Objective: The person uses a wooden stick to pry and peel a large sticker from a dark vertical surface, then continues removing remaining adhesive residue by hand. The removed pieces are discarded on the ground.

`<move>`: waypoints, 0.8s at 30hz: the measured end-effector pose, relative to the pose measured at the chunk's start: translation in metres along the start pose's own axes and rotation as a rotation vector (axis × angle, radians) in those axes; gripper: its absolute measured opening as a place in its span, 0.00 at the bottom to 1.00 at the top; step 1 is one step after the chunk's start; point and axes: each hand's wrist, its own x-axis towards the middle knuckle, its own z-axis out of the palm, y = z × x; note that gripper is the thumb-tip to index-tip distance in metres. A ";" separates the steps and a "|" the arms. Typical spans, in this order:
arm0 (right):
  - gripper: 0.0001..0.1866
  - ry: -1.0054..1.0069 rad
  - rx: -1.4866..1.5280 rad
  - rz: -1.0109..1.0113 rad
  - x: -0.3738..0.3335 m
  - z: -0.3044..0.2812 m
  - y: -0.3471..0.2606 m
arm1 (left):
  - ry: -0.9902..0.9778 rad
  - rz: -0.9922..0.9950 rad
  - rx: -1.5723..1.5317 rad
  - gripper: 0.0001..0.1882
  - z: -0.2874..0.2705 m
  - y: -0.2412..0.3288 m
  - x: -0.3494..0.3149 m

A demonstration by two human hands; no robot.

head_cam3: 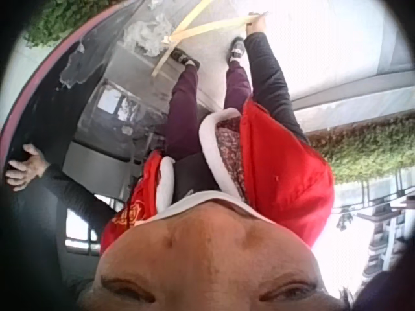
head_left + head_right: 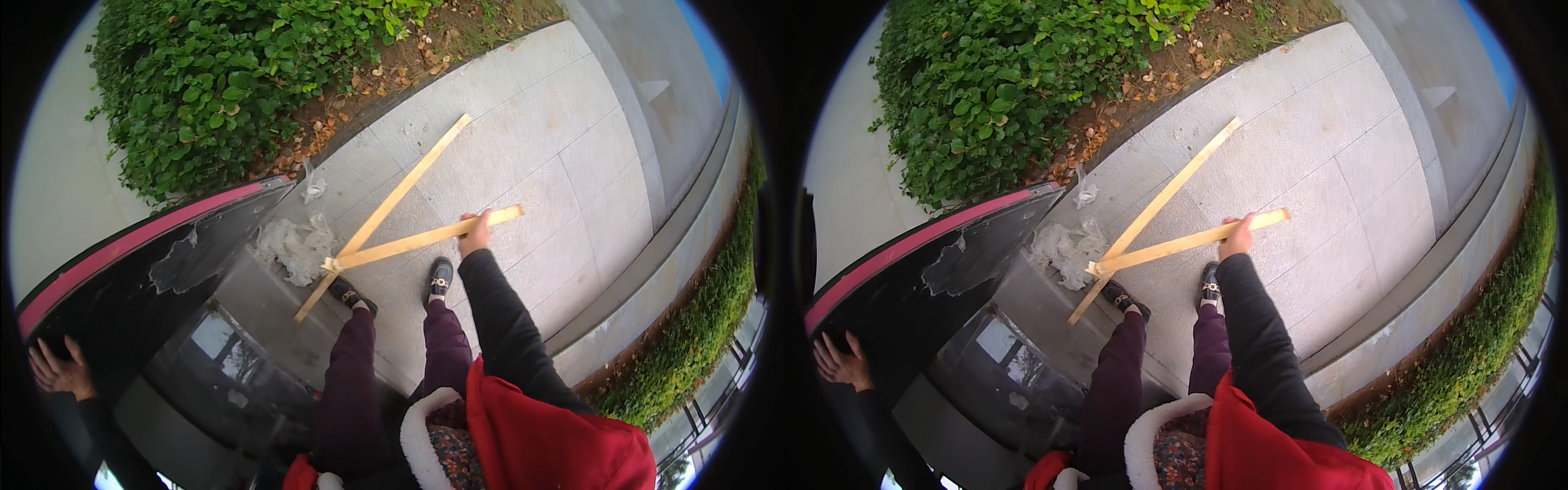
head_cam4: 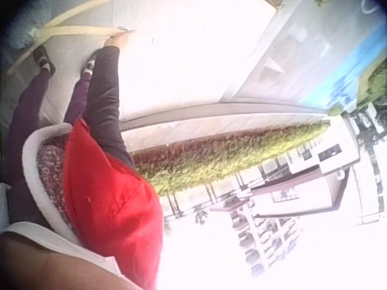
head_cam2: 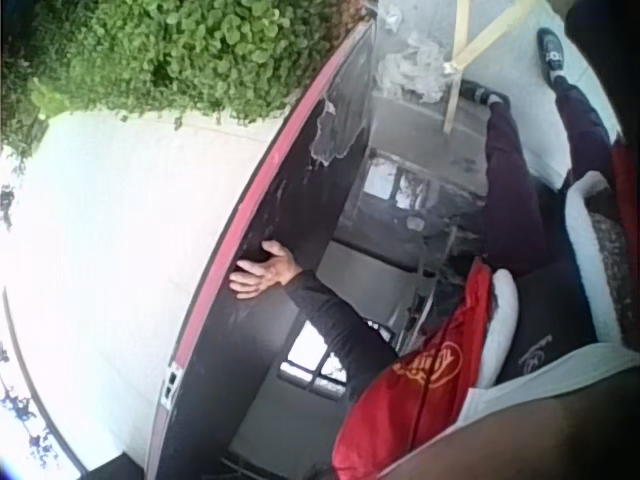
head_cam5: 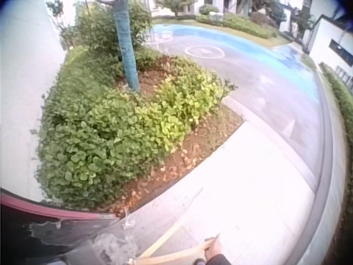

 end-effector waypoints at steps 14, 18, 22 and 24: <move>0.29 -0.168 -0.554 -0.030 -0.120 0.075 0.147 | 0.107 -0.050 -0.163 0.31 0.008 0.091 0.002; 0.25 -0.187 -0.505 -0.006 -0.102 0.081 0.150 | 0.132 -0.066 -0.182 0.31 0.009 0.092 0.003; 0.24 -0.136 -0.387 0.012 -0.096 0.087 0.156 | 0.093 -0.033 -0.113 0.31 0.008 0.088 -0.006; 0.22 -0.175 -0.633 -0.291 -0.110 0.083 0.167 | 0.053 -0.016 -0.074 0.32 0.004 0.080 -0.018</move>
